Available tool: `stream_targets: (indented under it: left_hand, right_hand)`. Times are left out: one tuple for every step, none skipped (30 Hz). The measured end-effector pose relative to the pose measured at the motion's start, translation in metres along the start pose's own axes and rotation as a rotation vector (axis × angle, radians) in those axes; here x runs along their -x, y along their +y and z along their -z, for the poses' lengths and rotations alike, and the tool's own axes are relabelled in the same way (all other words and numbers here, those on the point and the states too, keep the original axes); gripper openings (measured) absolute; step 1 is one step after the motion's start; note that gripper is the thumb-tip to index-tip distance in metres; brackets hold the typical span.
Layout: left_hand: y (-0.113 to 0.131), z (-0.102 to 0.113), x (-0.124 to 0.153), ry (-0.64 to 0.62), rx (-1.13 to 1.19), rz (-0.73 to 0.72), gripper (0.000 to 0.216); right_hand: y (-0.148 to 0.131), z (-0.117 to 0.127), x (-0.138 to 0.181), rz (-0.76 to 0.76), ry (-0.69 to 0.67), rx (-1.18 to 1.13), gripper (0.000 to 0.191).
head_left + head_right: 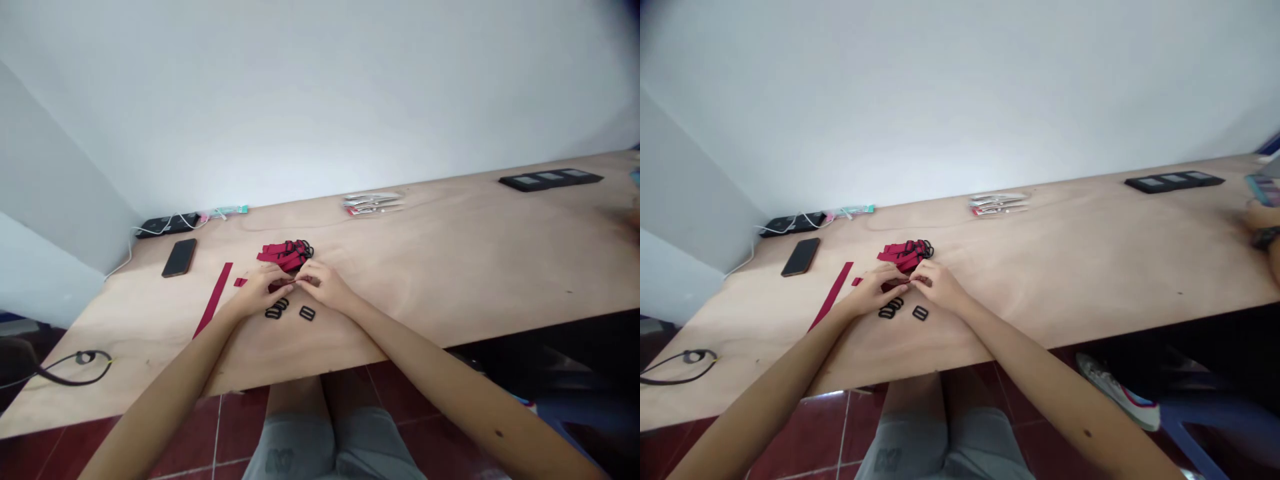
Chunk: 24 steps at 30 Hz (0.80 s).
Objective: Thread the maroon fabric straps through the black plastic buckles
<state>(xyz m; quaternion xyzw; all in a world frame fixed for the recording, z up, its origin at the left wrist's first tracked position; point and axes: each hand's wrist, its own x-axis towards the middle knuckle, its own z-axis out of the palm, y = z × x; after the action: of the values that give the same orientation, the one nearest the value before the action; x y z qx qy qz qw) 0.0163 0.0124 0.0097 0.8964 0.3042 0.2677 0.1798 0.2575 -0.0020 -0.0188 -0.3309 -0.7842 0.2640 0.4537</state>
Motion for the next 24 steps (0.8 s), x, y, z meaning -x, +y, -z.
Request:
stream_targets:
  left_hand:
    - [0.000, -0.001, 0.000, 0.001, 0.017, 0.006, 0.017]
    - [0.000, -0.002, -0.001, 0.007, 0.033, 0.017, 0.016]
    - [-0.001, -0.003, -0.001, 0.016, 0.046, 0.033, 0.015]
    - [-0.002, -0.003, 0.000, 0.026, 0.055, 0.052, 0.014]
    - [-0.003, -0.003, 0.000, 0.031, 0.059, 0.068, 0.014]
    - [-0.004, -0.003, 0.000, 0.032, 0.058, 0.080, 0.014]
    - [-0.005, -0.002, 0.001, 0.028, 0.053, 0.085, 0.015]
    - [-0.005, -0.002, 0.001, 0.018, 0.043, 0.080, 0.016]
    - [-0.006, -0.001, 0.001, 0.006, 0.030, 0.069, 0.018]
    - [-0.005, -0.001, 0.001, -0.005, 0.017, 0.053, 0.021]
    - [-0.005, -0.001, 0.001, -0.013, 0.006, 0.036, 0.023]
    - [-0.005, -0.001, 0.001, -0.019, -0.002, 0.020, 0.024]
    - [-0.004, -0.001, 0.000, -0.022, -0.005, 0.009, 0.023]
    - [-0.004, -0.001, 0.000, -0.023, -0.004, 0.003, 0.020]
    - [-0.003, -0.001, 0.000, -0.024, 0.001, 0.005, 0.016]
    - [-0.003, -0.002, -0.001, -0.029, 0.007, 0.014, 0.013]
    - [-0.003, -0.002, -0.001, -0.038, 0.016, 0.026, 0.012]
    - [-0.002, -0.002, -0.001, -0.048, 0.025, 0.042, 0.011]
    - [-0.002, -0.002, -0.002, -0.054, 0.033, 0.060, 0.010]
    - [-0.002, -0.003, -0.002, -0.050, 0.040, 0.084, 0.010]
    - [-0.002, -0.003, -0.002, -0.035, 0.043, 0.114, 0.009]
    - [-0.002, -0.003, -0.002, -0.011, 0.042, 0.148, 0.008]
    - [-0.002, -0.004, -0.002, 0.017, 0.040, 0.185, 0.007]
    - [-0.002, -0.004, -0.002, 0.043, 0.037, 0.219, 0.006]
  right_hand:
    - [0.000, 0.000, 0.000, -0.009, 0.001, -0.001, 0.008]
    - [0.001, -0.001, 0.001, -0.025, 0.007, -0.004, 0.007]
    - [0.001, -0.001, 0.001, -0.047, 0.014, -0.009, 0.006]
    - [0.001, -0.002, 0.002, -0.070, 0.018, -0.016, 0.006]
    - [0.002, -0.003, 0.003, -0.093, 0.017, -0.024, 0.007]
    - [0.002, -0.003, 0.003, -0.108, 0.010, -0.031, 0.009]
    - [0.002, -0.004, 0.004, -0.115, -0.002, -0.035, 0.010]
    - [0.003, -0.004, 0.004, -0.114, -0.015, -0.034, 0.010]
    - [0.003, -0.004, 0.005, -0.110, -0.023, -0.029, 0.010]
    - [0.003, -0.004, 0.005, -0.107, -0.023, -0.024, 0.010]
    - [0.004, -0.004, 0.004, -0.109, -0.018, -0.018, 0.011]
    - [0.004, -0.004, 0.004, -0.116, -0.009, -0.011, 0.013]
    - [0.004, -0.004, 0.003, -0.130, 0.006, -0.001, 0.016]
    - [0.005, -0.004, 0.003, -0.149, 0.028, 0.013, 0.019]
    - [0.005, -0.003, 0.002, -0.171, 0.053, 0.029, 0.023]
    - [0.004, -0.003, 0.002, -0.191, 0.075, 0.047, 0.027]
    - [0.003, -0.003, 0.002, -0.206, 0.088, 0.060, 0.030]
    - [0.002, -0.002, 0.003, -0.216, 0.090, 0.064, 0.031]
    - [0.000, -0.002, 0.003, -0.218, 0.077, 0.058, 0.031]
    - [-0.002, -0.002, 0.004, -0.210, 0.046, 0.044, 0.030]
    - [-0.005, -0.002, 0.005, -0.189, 0.000, 0.029, 0.026]
    - [-0.007, -0.002, 0.006, -0.154, -0.054, 0.018, 0.022]
    - [-0.010, -0.002, 0.007, -0.108, -0.116, 0.013, 0.016]
    - [-0.012, -0.002, 0.007, -0.055, -0.181, 0.015, 0.012]
